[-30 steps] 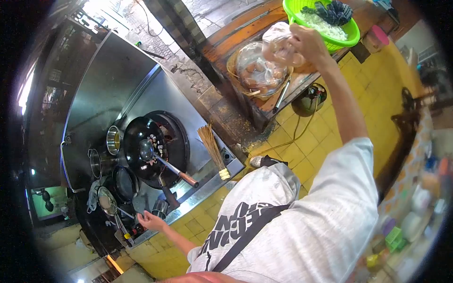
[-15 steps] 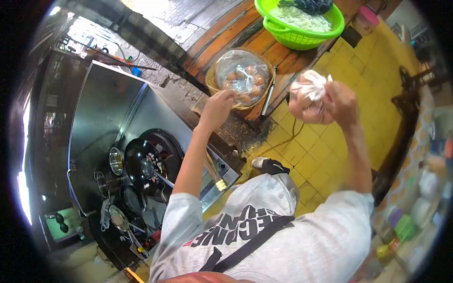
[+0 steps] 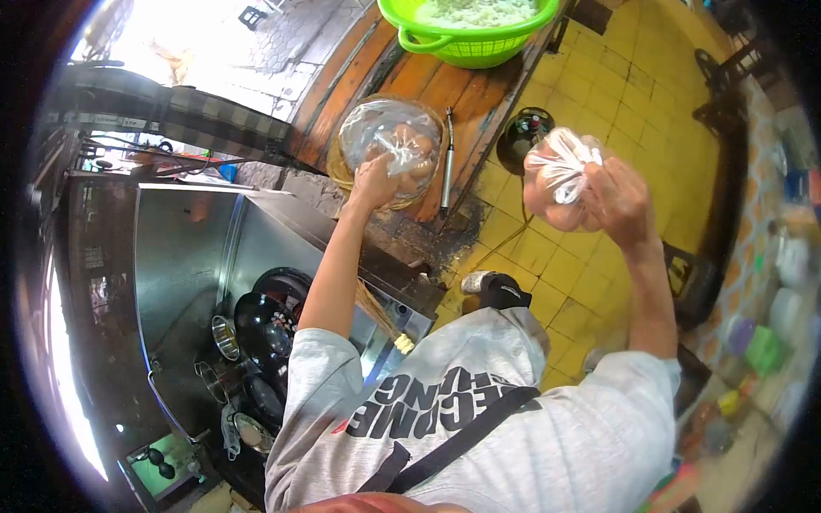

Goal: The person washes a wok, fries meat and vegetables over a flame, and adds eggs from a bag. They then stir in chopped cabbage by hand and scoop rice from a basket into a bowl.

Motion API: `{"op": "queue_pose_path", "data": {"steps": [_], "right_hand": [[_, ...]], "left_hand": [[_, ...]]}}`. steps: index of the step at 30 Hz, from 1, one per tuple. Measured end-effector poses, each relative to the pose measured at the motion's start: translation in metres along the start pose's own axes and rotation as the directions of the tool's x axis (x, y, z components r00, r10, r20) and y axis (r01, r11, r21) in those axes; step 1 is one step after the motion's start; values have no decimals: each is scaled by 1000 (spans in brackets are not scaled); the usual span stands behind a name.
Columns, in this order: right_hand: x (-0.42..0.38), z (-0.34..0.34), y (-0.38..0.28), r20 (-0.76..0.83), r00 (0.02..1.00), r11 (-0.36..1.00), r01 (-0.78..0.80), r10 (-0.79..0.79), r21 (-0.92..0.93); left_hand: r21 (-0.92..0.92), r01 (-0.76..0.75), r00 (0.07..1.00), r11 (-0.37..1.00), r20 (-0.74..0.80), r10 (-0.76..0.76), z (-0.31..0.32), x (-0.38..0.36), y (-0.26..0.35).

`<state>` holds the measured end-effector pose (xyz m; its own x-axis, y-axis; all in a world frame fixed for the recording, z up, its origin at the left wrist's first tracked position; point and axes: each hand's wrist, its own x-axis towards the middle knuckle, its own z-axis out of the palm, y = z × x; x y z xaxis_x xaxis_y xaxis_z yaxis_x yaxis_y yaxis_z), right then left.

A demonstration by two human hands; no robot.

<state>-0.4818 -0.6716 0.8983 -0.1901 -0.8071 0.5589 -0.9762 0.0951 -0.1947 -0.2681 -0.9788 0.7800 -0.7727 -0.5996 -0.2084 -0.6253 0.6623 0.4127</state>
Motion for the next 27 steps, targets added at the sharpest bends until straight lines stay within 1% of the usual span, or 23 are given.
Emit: {"op": "queue_pose_path", "data": {"steps": [1, 4, 5, 6, 7, 8, 9, 10, 11, 13, 14, 16, 17, 18, 20, 21, 24, 25, 26, 27], "right_hand": [[-1, 2, 2, -5, 1000, 1000, 0, 1, 7], [-3, 7, 3, -26, 1000, 1000, -8, 9, 15], [-3, 9, 2, -19, 1000, 1000, -14, 14, 22], [-2, 10, 2, -10, 1000, 999, -19, 19, 28], [-1, 11, 2, -13, 1000, 999, -16, 17, 33], [0, 12, 1, -7, 1000, 999, -18, 18, 45], [1, 14, 0, -1, 1000, 998, -19, 19, 58], [1, 15, 0, -6, 1000, 998, -16, 16, 63], [1, 16, 0, -10, 1000, 998, -7, 7, 65], [-2, 16, 0, -15, 1000, 998, 2, -1, 66], [-4, 16, 0, -12, 1000, 997, -12, 13, 76], [-8, 15, 0, -13, 999, 996, -29, 31, 82], [-10, 14, 1, -2, 999, 995, -39, 40, 87], [-12, 12, 1, 7, 999, 995, -49, 48, 91], [-15, 9, 1, 7, 998, 995, -56, 56, 77], [-16, 8, 2, 9, 998, 996, -61, 60, 68], [-20, 3, 5, 3, 999, 998, -41, 41, 52], [-22, 1, 7, 3, 999, 998, -40, 40, 52], [-24, -1, 8, 20, 999, 998, -41, 40, 45], [-25, -3, 9, 36, 998, 998, -43, 42, 38]], "left_hand": [[8, 4, 1000, 1000, -2, -4, -1, 1, -4], [-28, -114, 973, 993, 196, 117, -9, -1, -11], [-22, -111, 974, 994, 196, 113, -1, 4, -27], [-58, -308, 941, 950, 129, 313, 17, 14, -54], [-80, -494, 865, 866, 54, 499, 26, 19, -70], [-74, -492, 867, 868, 53, 496, 23, 19, -66], [-123, -250, 966, 960, 39, 256, 20, 18, -58], [-174, 7, 999, 985, 38, -1, 16, 17, -49], [-170, 9, 999, 985, 34, -3, 14, 17, -42], [136, 28, 999, 990, -39, -23, 13, 19, -28], [138, 25, 999, 990, -41, -20, 18, 20, -25], [183, 68, 959, 981, -282, -14, 27, 21, -21], [241, 203, 959, 949, -244, -143, 27, 25, -16], [241, 198, 960, 950, -244, -138, 25, 29, -13], [489, 296, 955, 820, -151, -254, 21, 37, -8], [553, 256, 966, 793, -160, -201, 20, 39, -10], [499, 243, 970, 831, -115, -215, 16, 46, -15], [507, 226, 974, 831, -119, -193, 15, 46, -18], [507, 226, 974, 832, -120, -192, 16, 48, -24], [466, 246, 969, 850, -116, -217, 20, 50, -30]]}}
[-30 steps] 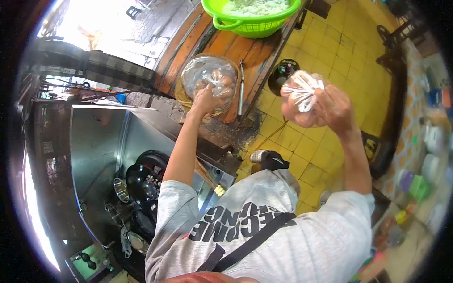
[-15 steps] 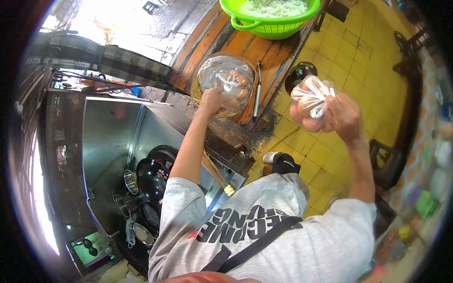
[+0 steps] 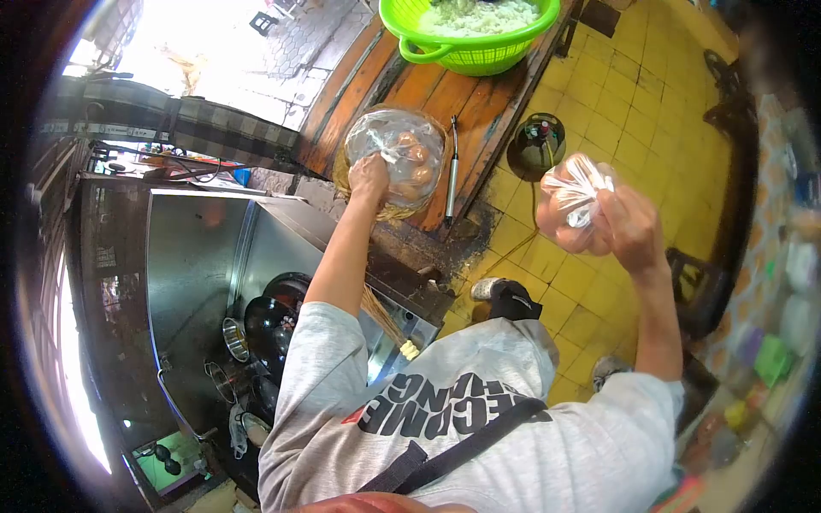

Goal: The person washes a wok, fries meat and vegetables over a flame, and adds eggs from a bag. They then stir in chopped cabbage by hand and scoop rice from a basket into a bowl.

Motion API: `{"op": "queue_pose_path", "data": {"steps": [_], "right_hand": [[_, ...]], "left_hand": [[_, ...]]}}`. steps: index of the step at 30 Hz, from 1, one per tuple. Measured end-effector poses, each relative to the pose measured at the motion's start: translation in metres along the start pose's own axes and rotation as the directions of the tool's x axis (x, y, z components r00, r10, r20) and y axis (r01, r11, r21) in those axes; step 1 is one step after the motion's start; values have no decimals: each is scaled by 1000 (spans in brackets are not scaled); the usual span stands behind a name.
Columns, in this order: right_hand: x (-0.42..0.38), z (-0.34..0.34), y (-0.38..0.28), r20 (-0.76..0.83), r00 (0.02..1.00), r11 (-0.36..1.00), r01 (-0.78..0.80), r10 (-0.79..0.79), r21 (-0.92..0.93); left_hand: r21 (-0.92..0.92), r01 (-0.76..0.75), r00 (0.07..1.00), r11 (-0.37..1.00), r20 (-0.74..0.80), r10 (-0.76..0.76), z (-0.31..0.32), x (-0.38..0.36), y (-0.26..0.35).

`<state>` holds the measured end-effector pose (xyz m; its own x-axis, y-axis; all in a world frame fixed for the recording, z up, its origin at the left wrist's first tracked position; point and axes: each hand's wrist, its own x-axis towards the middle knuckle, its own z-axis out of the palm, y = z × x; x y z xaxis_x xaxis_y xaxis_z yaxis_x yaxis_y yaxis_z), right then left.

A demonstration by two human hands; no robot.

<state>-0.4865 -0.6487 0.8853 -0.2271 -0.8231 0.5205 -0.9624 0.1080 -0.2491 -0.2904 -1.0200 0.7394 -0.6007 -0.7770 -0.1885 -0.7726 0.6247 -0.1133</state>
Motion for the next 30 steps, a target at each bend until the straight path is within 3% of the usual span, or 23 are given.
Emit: {"op": "queue_pose_path", "data": {"steps": [6, 8, 11, 15, 17, 18, 20, 21, 23, 24, 27, 29, 30], "right_hand": [[-4, -7, 1, 3, 1000, 999, 3, -3, -36], [-7, -9, 1, 15, 1000, 1000, -3, 3, -20], [-9, -11, 1, 41, 999, 1000, -4, 4, 6], [-7, -7, 1, 67, 998, 999, 10, -12, 35], [-3, -4, -1, 67, 997, 999, 26, -28, 42], [0, -2, -1, 63, 997, 998, 37, -40, 44], [8, 3, -2, 64, 996, 996, 59, -63, 64], [12, 6, -3, 67, 995, 994, 72, -77, 81], [20, 13, -4, 73, 991, 990, 101, -108, 97], [24, 16, -4, 83, 988, 987, 121, -130, 105], [37, 27, -8, 96, 982, 983, 151, -161, 102], [48, 33, -13, 86, 977, 973, 183, -196, 142], [52, 35, -16, 76, 973, 964, 201, -216, 174]], "left_hand": [[40, -13, 999, 999, -50, 15, -4, 8, 1], [110, -117, 993, 987, 14, 116, -10, 11, 1], [134, -189, 981, 973, -13, 193, -10, 10, -5], [78, -139, 990, 987, -9, 140, -18, 4, -7], [-123, -163, 982, 979, 74, 173, -30, -6, -11], [-123, -154, 984, 980, 73, 164, -29, -9, -14], [-340, -325, 943, 882, -41, 331, -32, -17, -19], [-339, -315, 946, 886, -43, 320, -34, -22, -20], [-513, -279, 949, 812, -18, 315, -41, -33, -22], [-553, -181, 959, 813, 84, 271, -43, -36, -22], [-665, -186, 968, 723, 4, 252, -34, -45, -31], [-696, -85, 980, 713, 72, 188, -26, -45, -37], [-773, -130, 979, 621, 1, 206, -17, -44, -40]]}}
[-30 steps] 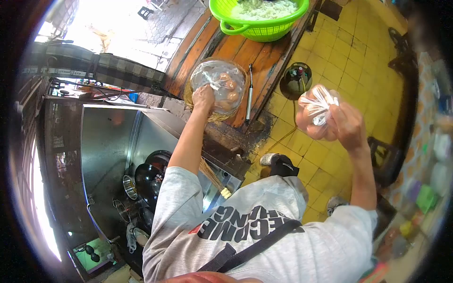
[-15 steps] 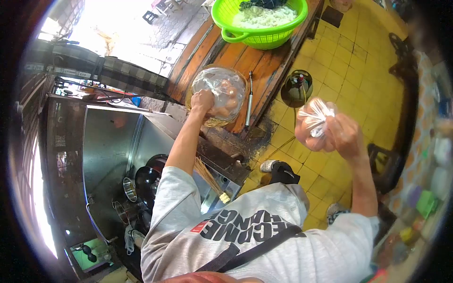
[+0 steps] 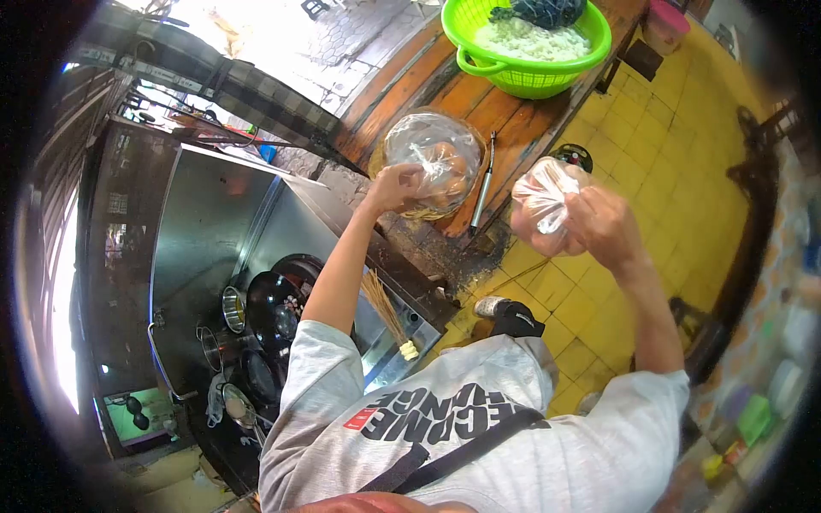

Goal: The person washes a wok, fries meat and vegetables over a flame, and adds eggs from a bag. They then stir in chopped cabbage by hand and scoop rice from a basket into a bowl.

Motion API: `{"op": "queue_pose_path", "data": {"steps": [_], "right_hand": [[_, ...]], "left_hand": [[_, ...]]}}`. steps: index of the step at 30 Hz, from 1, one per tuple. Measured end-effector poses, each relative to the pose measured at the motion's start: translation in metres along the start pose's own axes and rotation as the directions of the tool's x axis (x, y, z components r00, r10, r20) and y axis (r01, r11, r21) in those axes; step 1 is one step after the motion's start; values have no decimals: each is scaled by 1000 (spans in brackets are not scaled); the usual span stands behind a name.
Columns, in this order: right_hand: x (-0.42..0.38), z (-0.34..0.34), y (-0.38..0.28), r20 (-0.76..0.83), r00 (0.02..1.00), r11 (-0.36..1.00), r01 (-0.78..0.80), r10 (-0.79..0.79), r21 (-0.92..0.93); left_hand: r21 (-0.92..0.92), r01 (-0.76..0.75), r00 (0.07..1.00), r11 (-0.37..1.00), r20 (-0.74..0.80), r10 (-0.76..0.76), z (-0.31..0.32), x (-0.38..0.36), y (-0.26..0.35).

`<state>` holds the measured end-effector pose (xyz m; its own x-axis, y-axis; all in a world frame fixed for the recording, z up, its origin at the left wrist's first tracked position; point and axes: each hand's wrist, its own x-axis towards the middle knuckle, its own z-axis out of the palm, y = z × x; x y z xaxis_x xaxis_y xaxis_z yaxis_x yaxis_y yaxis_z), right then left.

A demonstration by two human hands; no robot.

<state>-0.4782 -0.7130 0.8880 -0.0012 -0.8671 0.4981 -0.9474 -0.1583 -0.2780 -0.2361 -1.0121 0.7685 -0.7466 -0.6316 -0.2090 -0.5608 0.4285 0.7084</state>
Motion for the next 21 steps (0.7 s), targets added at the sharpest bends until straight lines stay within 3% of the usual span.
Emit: {"op": "queue_pose_path", "data": {"steps": [2, 4, 7, 9, 11, 14, 15, 17, 21], "right_hand": [[8, 6, -1, -11, 1000, 1000, 24, -23, 17], [18, 11, -4, -22, 999, 998, 45, -45, 33], [38, 20, -8, -35, 995, 993, 93, -91, 76], [53, 27, -10, -17, 994, 989, 111, -110, 94], [71, 38, -12, -53, 988, 987, 148, -144, 68], [100, 53, -12, -18, 994, 985, 111, -110, 131], [108, 58, -10, -28, 991, 984, 131, -128, 117], [125, 72, -5, -6, 991, 977, 130, -131, 169], [159, 113, 9, 43, 983, 966, 166, -177, 200]], "left_hand": [[-112, -69, 997, 991, -41, 65, 1, 0, -8], [78, -34, 998, 996, -47, 38, -4, -6, -7], [189, -23, 999, 982, 38, 16, -5, -12, 9], [216, -78, 997, 973, 9, 78, 9, -5, 2], [495, -93, 988, 864, 152, 19, 19, 6, 6], [688, -8, 999, 726, 41, -28, 35, 11, 6], [688, -4, 1000, 725, 20, -14, 31, 9, 18], [737, 11, 986, 676, 105, -131, 24, 4, 38], [695, -23, 984, 719, 144, -107, 24, 6, 31]]}}
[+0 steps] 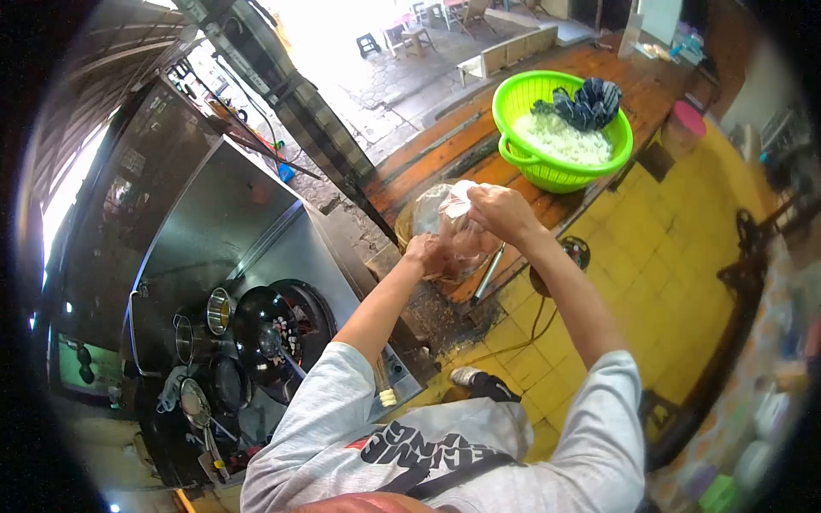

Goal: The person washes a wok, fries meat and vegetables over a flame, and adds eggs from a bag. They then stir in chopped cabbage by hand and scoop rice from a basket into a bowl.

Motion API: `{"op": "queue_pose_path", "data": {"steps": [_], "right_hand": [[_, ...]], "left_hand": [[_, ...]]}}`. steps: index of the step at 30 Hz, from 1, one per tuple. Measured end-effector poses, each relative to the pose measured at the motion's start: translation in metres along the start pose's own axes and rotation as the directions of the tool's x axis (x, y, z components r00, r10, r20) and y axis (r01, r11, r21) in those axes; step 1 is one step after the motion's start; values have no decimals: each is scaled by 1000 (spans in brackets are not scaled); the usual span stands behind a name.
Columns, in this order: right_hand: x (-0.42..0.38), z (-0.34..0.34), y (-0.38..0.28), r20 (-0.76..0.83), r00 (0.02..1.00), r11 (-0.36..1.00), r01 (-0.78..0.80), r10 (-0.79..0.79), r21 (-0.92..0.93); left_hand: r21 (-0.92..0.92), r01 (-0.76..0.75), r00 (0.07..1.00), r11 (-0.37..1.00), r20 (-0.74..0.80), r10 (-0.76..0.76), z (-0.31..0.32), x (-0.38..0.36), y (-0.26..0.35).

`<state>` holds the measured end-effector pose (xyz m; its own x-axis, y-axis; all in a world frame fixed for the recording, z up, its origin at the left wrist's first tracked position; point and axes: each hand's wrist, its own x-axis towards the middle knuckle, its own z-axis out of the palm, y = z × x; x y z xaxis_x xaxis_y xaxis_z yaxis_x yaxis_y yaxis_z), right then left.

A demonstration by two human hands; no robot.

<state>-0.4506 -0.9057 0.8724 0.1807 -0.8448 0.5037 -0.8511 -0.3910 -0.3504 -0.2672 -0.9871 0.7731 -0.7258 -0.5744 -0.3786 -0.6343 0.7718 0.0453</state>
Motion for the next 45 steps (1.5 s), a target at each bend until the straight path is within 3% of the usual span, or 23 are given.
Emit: {"op": "queue_pose_path", "data": {"steps": [3, 8, 10, 12, 13, 14, 16, 18, 19, 20, 21, 22, 23, 26, 28, 32, 36, 37, 39, 40, 42, 43, 45], "right_hand": [[18, 23, 13, 43, 997, 996, 61, -58, -64], [32, 51, 42, 47, 969, 959, 248, -244, -140], [36, 54, 48, 119, 960, 946, 273, -255, -174], [38, 61, 51, 148, 954, 939, 286, -260, -192], [40, 64, 56, 261, 932, 910, 320, -252, -263], [39, 76, 67, 184, 944, 918, 314, -274, -243], [45, 62, 46, 238, 966, 984, 133, -101, -120], [48, 63, 39, 203, 964, 975, 194, -168, -113], [49, 75, 54, 187, 969, 968, 194, -163, -160], [53, 76, 55, 296, 955, 989, 76, -36, -125], [55, 73, 49, 295, 951, 984, 130, -89, -122], [59, 63, 31, 374, 927, 991, 34, 17, -128], [59, 64, 37, 396, 918, 991, 54, -2, -120], [54, 70, 35, 322, 947, 993, 46, -7, -112], [50, 69, 34, 345, 939, 991, 41, 5, -124], [53, 74, 36, 386, 922, 993, 48, -2, -110], [55, 76, 24, 396, 917, 991, 6, 49, -135], [57, 84, 30, 425, 905, 986, 57, 15, -157], [56, 94, 34, 409, 912, 977, 91, -4, -194], [55, 97, 32, 361, 932, 974, 76, 6, -212], [57, 103, 24, 328, 944, 920, 114, 17, -375], [59, 109, 28, 374, 926, 896, 122, 52, -427], [62, 114, 21, 419, 904, 871, 134, 89, -474]], "left_hand": [[-110, 38, 999, 993, -18, -40, 10, 4, -6], [-64, 19, 1000, 998, -14, -20, 24, 11, -11], [-43, 44, 995, 998, 97, -40, 15, 5, -8], [-123, 54, 995, 991, 89, -44, 3, -4, -8], [-184, 42, 992, 982, 127, -19, -8, -11, -7], [-259, 43, 986, 965, 166, 0, -17, -23, -5], [-282, -47, 993, 958, -114, 15, -10, -36, -6], [-480, -100, 941, 871, -330, -74, -17, -61, 1], [-521, -133, 913, 843, -396, -101, -11, -67, 5], [-545, -169, 876, 821, -464, -128, -6, -73, 5], [-638, -215, 853, 740, -492, -176, -5, -85, 7], [-703, -276, 824, 655, -524, -215, -2, -99, 10], [-714, -324, 796, 621, -560, -228, 2, -114, 12], [-728, -464, 715, 504, -644, -272, 17, -155, 23], [-797, -405, 770, 448, -562, -302, 32, -186, 24], [-940, -205, 785, 272, -323, -529, 54, -257, 30], [-957, -150, 615, 249, -288, -734, 77, -298, 32], [-955, -159, 627, 249, -292, -722, 78, -307, 31], [-986, -149, 549, 79, -149, -822, 79, -321, 29], [-986, -150, 574, 68, -143, -807, 82, -324, 26], [-957, -261, 463, 123, -237, -854, 91, -326, 20], [-959, -263, 483, 106, -226, -846, 90, -326, 18], [-942, -275, 427, 193, -300, -853, 80, -334, 14]]}}
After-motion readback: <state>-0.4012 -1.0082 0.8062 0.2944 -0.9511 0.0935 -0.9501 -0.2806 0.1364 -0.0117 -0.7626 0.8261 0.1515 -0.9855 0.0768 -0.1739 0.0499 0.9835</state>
